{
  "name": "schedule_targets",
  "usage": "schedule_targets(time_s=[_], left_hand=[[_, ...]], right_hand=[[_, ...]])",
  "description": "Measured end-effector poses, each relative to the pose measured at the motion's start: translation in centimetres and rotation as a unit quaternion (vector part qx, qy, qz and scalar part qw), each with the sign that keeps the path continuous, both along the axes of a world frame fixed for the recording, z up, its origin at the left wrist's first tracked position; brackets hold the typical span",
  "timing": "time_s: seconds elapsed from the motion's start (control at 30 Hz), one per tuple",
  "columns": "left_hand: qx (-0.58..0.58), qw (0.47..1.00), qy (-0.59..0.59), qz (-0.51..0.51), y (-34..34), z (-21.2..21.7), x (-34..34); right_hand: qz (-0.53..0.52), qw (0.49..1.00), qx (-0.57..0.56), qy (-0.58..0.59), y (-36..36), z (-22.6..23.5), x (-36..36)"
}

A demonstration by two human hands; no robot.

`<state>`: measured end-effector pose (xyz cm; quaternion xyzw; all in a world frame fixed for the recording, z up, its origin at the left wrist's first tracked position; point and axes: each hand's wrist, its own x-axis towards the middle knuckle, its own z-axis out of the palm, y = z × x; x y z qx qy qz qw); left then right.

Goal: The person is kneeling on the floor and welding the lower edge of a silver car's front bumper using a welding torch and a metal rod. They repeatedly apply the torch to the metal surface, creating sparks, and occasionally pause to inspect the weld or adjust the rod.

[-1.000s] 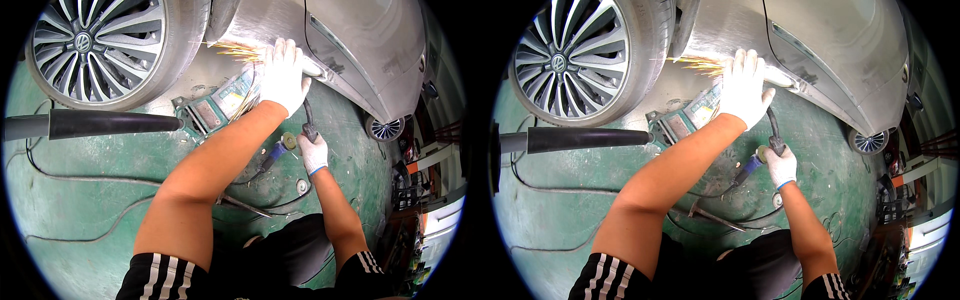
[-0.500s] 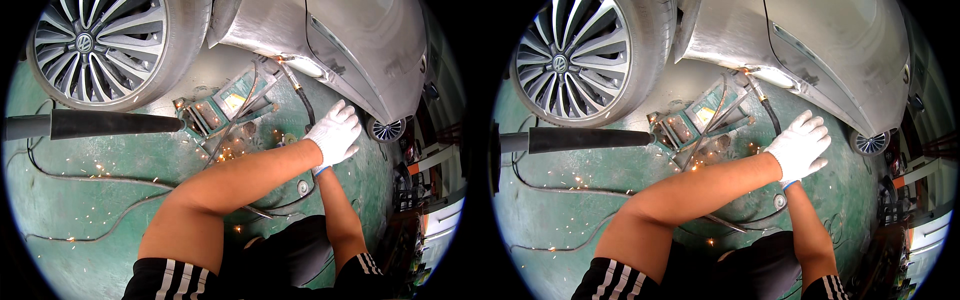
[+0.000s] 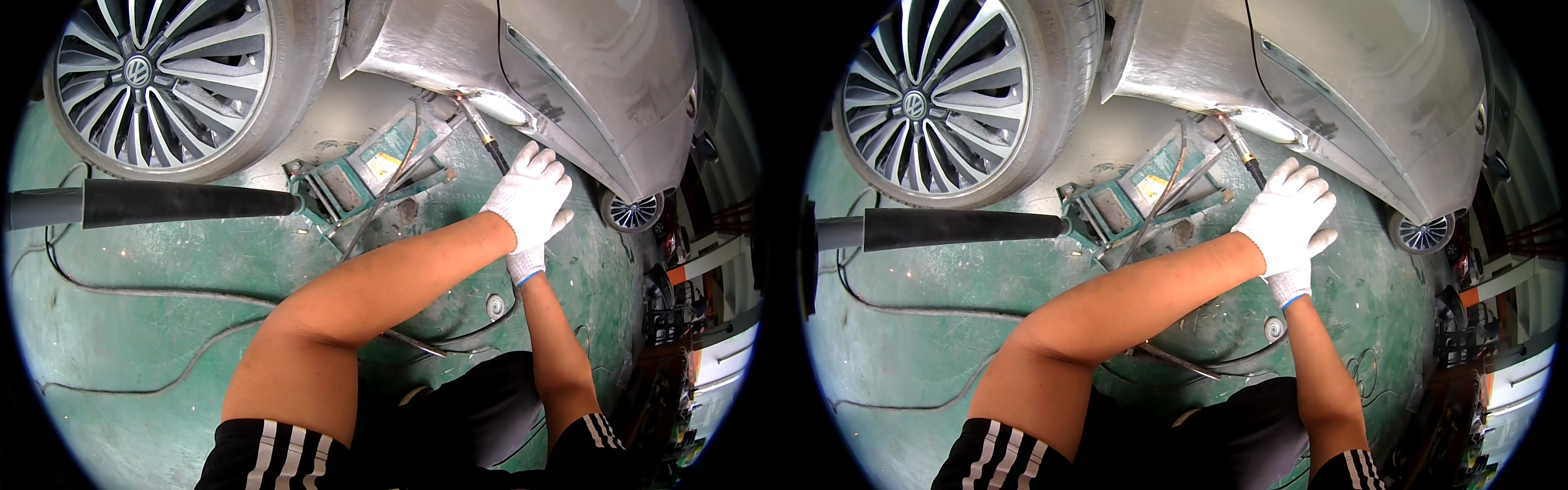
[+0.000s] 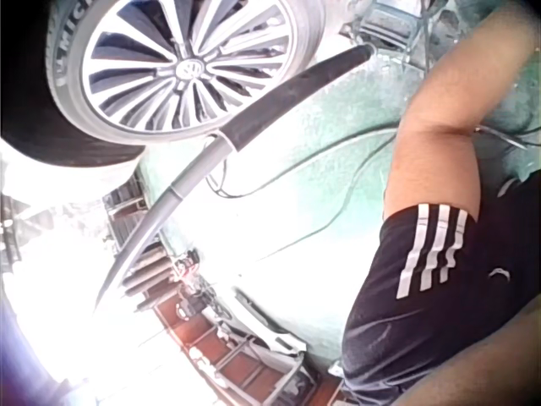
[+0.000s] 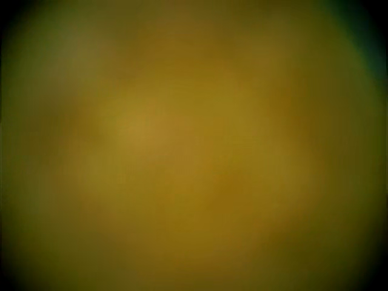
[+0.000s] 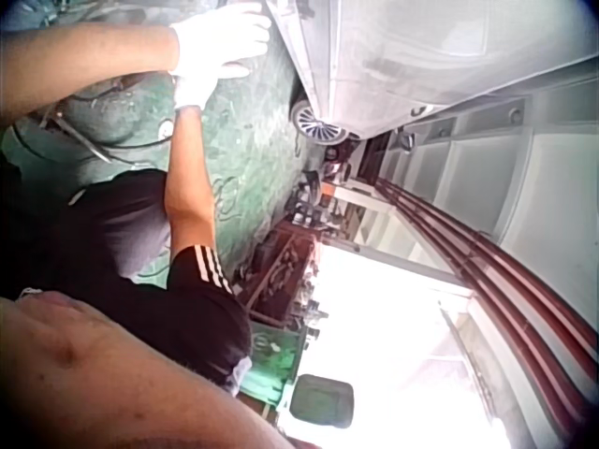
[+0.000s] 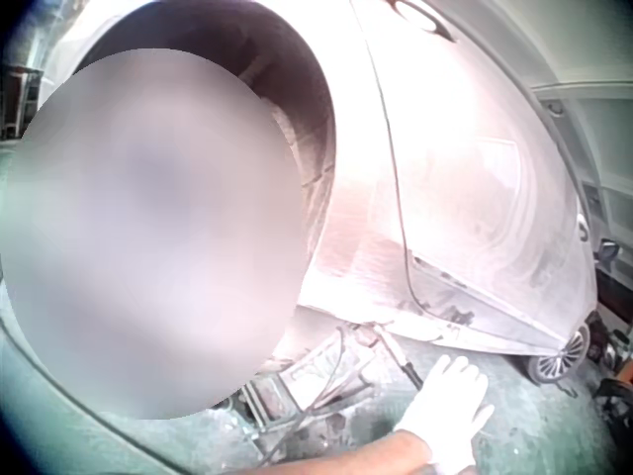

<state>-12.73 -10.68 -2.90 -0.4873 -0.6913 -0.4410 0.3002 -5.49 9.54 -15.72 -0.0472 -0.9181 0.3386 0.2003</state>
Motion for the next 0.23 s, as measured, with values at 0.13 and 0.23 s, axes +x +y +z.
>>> schedule_targets(time_s=[0.13, 0.23], left_hand=[[0.008, 1.000, 0.000, 0.004, 0.4, 0.2, -0.2], [0.028, 0.999, -0.010, 0.044, -0.1, 0.4, -1.0]], right_hand=[[-0.034, 0.999, -0.001, -0.031, -1.0, 1.8, 0.5], [-0.102, 0.971, 0.104, -0.191, -2.5, 4.2, 0.3]])
